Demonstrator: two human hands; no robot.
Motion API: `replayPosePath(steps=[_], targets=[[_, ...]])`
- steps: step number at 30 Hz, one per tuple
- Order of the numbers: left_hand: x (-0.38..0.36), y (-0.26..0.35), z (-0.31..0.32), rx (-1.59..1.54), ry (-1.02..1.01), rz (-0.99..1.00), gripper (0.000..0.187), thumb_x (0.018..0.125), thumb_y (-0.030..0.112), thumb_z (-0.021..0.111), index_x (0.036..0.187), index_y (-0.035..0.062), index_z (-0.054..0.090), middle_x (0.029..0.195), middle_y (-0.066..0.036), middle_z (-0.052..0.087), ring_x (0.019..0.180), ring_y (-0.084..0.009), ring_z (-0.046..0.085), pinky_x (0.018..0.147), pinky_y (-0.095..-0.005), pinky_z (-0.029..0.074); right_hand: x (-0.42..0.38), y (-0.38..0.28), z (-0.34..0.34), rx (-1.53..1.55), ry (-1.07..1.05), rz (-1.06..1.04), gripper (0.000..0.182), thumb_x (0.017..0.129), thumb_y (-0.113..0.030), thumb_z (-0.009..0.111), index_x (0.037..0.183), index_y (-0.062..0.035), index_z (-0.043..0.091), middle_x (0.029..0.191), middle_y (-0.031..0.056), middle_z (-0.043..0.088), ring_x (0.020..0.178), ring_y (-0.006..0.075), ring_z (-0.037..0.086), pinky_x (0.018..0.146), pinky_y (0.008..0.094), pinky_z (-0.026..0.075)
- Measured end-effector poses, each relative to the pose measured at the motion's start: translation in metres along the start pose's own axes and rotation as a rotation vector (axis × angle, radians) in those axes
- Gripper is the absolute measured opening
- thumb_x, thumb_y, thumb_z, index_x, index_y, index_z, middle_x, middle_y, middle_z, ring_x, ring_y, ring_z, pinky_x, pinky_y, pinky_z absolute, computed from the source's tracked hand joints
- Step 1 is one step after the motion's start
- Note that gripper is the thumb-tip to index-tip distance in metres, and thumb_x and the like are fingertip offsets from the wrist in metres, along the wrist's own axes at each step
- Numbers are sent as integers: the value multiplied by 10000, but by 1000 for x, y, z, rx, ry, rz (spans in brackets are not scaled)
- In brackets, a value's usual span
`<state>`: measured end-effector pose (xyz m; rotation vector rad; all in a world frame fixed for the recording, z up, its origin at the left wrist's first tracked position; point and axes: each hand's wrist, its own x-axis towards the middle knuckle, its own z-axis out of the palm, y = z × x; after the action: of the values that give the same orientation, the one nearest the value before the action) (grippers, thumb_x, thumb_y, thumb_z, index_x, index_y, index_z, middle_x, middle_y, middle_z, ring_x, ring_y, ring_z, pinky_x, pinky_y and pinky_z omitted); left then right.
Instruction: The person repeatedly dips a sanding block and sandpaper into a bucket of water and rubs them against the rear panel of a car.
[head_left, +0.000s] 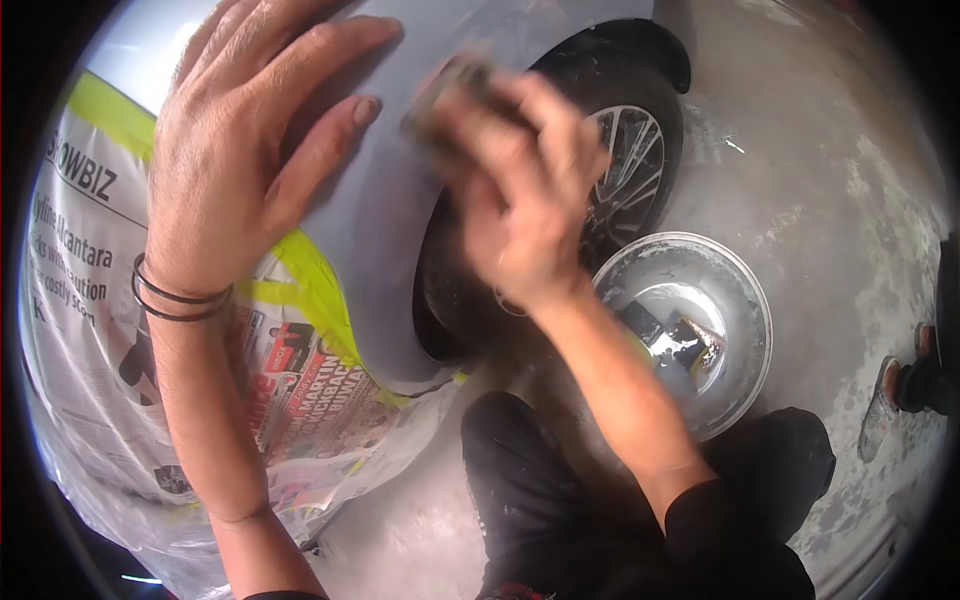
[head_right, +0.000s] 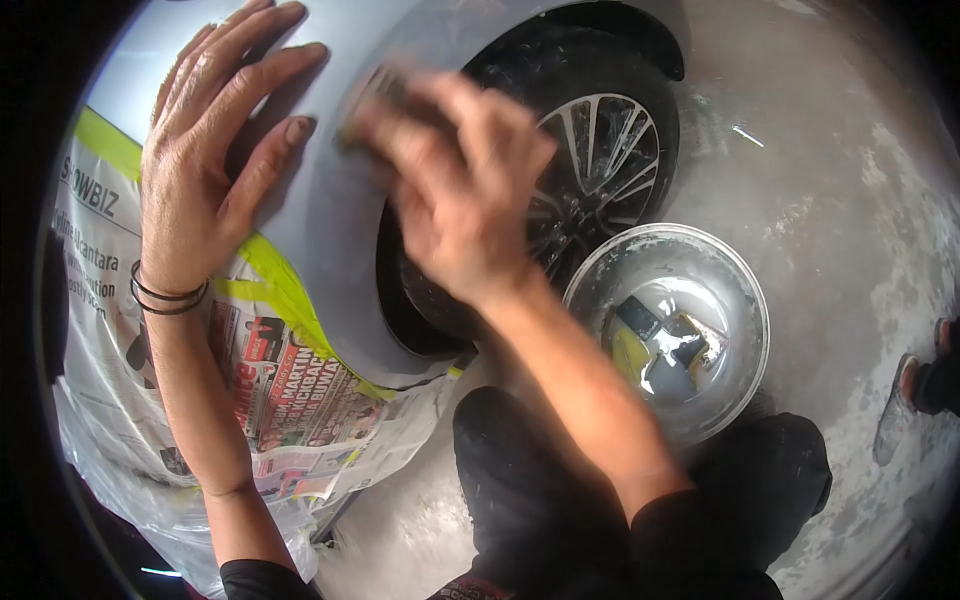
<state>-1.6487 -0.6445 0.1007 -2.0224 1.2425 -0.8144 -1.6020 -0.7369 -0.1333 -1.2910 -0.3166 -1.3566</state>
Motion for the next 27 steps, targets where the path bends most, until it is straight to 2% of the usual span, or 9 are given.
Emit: replayPosePath(steps=[4, 9, 12, 15, 17, 18, 19, 21, 27], targets=[[1, 3, 1, -25, 10, -44, 377, 883, 258, 791, 1193, 43, 798, 1392, -223, 696, 1362, -454, 635, 1189, -600, 444, 20, 3, 8, -30, 108, 95, 419, 951, -154, 779, 1368, -195, 773, 1391, 83, 657, 1222, 349, 587, 1047, 466, 429], [7, 12, -11, 65, -96, -102, 391, 890, 264, 789, 1214, 45, 790, 1384, -226, 697, 1350, -455, 637, 1190, -600, 446, -20, -35, -2, 25, -18, 94, 414, 911, -124, 794, 1316, -208, 800, 1356, 70, 681, 1209, 331, 618, 1043, 479, 438], [0, 5, 9, -2, -11, -117, 428, 910, 276, 786, 1264, 37, 768, 1377, -228, 696, 1351, -454, 636, 1195, -602, 444, 20, 4, 4, -18, 91, 73, 389, 949, -174, 802, 1333, -239, 799, 1360, 67, 678, 1183, 318, 637, 1022, 486, 453], [1, 11, -5, 128, -95, -25, 535, 990, 407, 723, 1423, 95, 698, 1458, -154, 661, 1434, -398, 547, 1261, -602, 311, 49, 25, -26, 189, 150, 247, 391, 1072, -152, 752, 1461, -113, 728, 1477, 161, 690, 1288, 355, 672, 1217, 480, 454], [-16, 21, -7, 218, -308, -50, 579, 1096, 578, 588, 1587, 277, 644, 1670, -1, 590, 1658, -302, 380, 1394, -618, 90, 51, 30, -63, 184, 225, 241, 391, 1031, -52, 740, 1419, -105, 737, 1446, 168, 690, 1273, 349, 676, 1178, 488, 479], [-28, 38, -4, 259, -450, -59, 726, 1088, 736, 392, 1687, 341, 500, 1758, 71, 466, 1711, -254, 244, 1382, -643, -91, 54, 25, -75, 276, 305, 406, 364, 1063, -160, 786, 1408, -50, 740, 1319, 95, 723, 1124, 168, 711, 977, 335, 581], [-39, 57, -4, 244, -522, -60, 763, 1083, 752, 342, 1712, 335, 455, 1811, 87, 364, 1718, -240, 210, 1379, -660, -97, 56, 19, -91, 255, 293, 522, 367, 1092, -148, 758, 1414, 21, 709, 1242, 59, 753, 1041, 85, 698, 915, 258, 586], [-54, 83, -2, 231, -638, -96, 782, 1081, 749, 345, 1731, 321, 420, 1835, 100, 299, 1723, -232, 180, 1370, -674, -113, 56, 19, -106, 303, 326, 617, 382, 1084, -145, 764, 1426, 14, 701, 1174, 57, 773, 1002, 96, 704, 899, 256, 587], [20, 76, 36, 389, -531, -167, 728, 1123, 675, 356, 1747, 300, 392, 1834, 76, 305, 1719, -220, 190, 1352, -710, -116, 69, 7, -112, 270, 340, 483, 375, 1082, -142, 765, 1415, 21, 703, 1217, 68, 764, 1025, 101, 707, 891, 250, 584]])
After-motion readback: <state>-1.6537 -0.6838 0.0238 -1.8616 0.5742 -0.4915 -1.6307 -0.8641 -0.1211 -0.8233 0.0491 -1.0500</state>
